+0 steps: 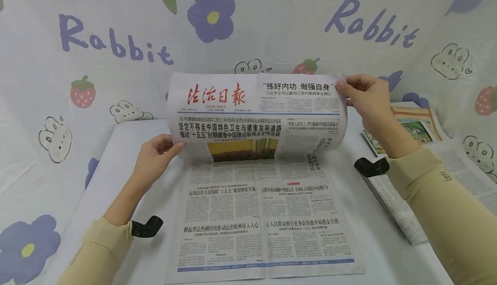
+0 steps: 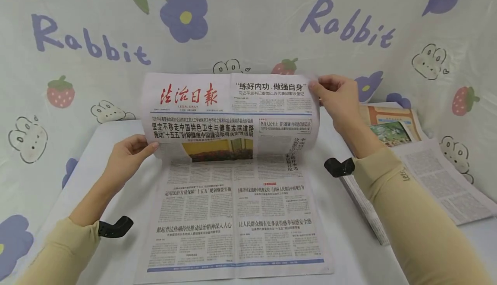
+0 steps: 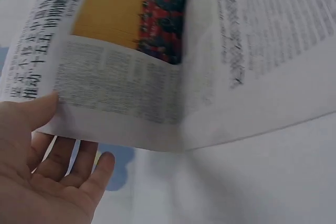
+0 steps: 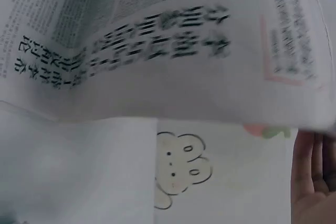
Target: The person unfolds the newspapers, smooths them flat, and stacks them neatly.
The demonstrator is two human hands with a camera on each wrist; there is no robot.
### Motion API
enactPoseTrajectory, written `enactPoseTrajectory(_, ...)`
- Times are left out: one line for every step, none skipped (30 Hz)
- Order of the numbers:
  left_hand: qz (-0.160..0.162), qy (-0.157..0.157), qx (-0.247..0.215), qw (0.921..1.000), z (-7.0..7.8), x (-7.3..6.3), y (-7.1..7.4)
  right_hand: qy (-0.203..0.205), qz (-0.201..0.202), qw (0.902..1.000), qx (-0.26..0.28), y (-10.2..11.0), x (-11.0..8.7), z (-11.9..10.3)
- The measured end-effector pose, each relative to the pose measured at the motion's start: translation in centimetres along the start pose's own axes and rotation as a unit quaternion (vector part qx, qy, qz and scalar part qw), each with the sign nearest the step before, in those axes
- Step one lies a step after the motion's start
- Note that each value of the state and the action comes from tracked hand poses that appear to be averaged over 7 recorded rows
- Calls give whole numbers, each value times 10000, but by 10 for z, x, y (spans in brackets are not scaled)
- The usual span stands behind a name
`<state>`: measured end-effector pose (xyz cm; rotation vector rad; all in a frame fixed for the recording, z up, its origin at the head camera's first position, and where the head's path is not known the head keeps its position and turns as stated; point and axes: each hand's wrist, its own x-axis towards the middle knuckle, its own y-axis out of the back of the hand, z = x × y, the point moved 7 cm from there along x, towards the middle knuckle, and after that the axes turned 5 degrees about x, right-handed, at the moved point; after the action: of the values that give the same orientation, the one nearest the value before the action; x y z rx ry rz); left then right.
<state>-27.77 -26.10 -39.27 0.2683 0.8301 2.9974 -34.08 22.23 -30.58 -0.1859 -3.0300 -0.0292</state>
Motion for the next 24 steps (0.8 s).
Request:
enactPoseTrajectory(32, 115, 55, 9999, -6, 2, -2, -100, -209, 9993, 303, -1, 0, 4)
enactPoseTrajectory(67, 206, 89, 9997, -10, 4, -4, -197, -452, 9974, 524, -2, 0, 8)
enactPoseTrajectory(118, 299, 85, 9994, -15, 6, -5, -277, -721, 9950, 641, -3, -1, 14)
enactPoseTrajectory(168, 400, 46, 9990, -19, 7, -7, -366, -1044, 9909, 762, -4, -2, 20)
enactPoseTrajectory(216, 484, -7, 9986, -22, 9, -8, -427, -1401, 9860, 796, -5, -4, 28)
enactPoseTrajectory(250, 558, -53, 9981, -25, 10, -9, -479, -1729, 9812, 717, -7, -7, 36)
enactPoseTrajectory(274, 627, -126, 9976, -28, 11, -10, -522, -1951, 9779, 533, -7, -9, 44)
enactPoseTrajectory(271, 697, -204, 9970, -31, 12, -11, -555, -2063, 9764, 309, -6, -10, 54)
enactPoseTrajectory(240, 772, -287, 9963, -35, 13, -13, -597, -2151, 9748, 52, -5, -13, 64)
enactPoseTrajectory(182, 818, -338, 9959, -37, 14, -15, -662, -2241, 9720, -224, -5, -15, 74)
enactPoseTrajectory(126, 854, -353, 9956, -39, 14, -17, -732, -2279, 9694, -546, -6, -17, 84)
enactPoseTrajectory(64, 879, -379, 9954, -42, 14, -19, -817, -2252, 9671, -857, -6, -20, 93)
enactPoseTrajectory(23, 917, -418, 9949, -44, 14, -20, -908, -2214, 9651, -1062, -6, -22, 102)
enactPoseTrajectory(-14, 947, -430, 9946, -46, 14, -22, -968, -2155, 9638, -1232, -7, -24, 109)
enactPoseTrajectory(-36, 969, -435, 9943, -47, 14, -23, -1022, -2119, 9631, -1305, -8, -26, 116)
enactPoseTrajectory(-45, 983, -439, 9942, -49, 14, -23, -1059, -2062, 9641, -1299, -9, -27, 121)
enactPoseTrajectory(-49, 1009, -451, 9939, -50, 14, -24, -1087, -1964, 9664, -1249, -10, -27, 124)
enactPoseTrajectory(-63, 1030, -494, 9934, -51, 14, -25, -1094, -1860, 9695, -1159, -10, -27, 127)
enactPoseTrajectory(-71, 1059, -536, 9929, -51, 14, -25, -1102, -1756, 9727, -1043, -9, -27, 130)
enactPoseTrajectory(-94, 1078, -561, 9925, -52, 14, -25, -1108, -1642, 9753, -972, -9, -27, 131)
enactPoseTrajectory(-124, 1105, -599, 9920, -52, 13, -25, -1116, -1561, 9772, -913, -8, -27, 132)
enactPoseTrajectory(-174, 1147, -665, 9910, -53, 13, -26, -1136, -1496, 9781, -901, -6, -28, 133)
enactPoseTrajectory(-238, 1190, -724, 9900, -55, 12, -26, -1175, -1436, 9784, -907, -5, -28, 134)
enactPoseTrajectory(-301, 1234, -767, 9889, -56, 10, -27, -1214, -1379, 9788, -900, -3, -29, 135)
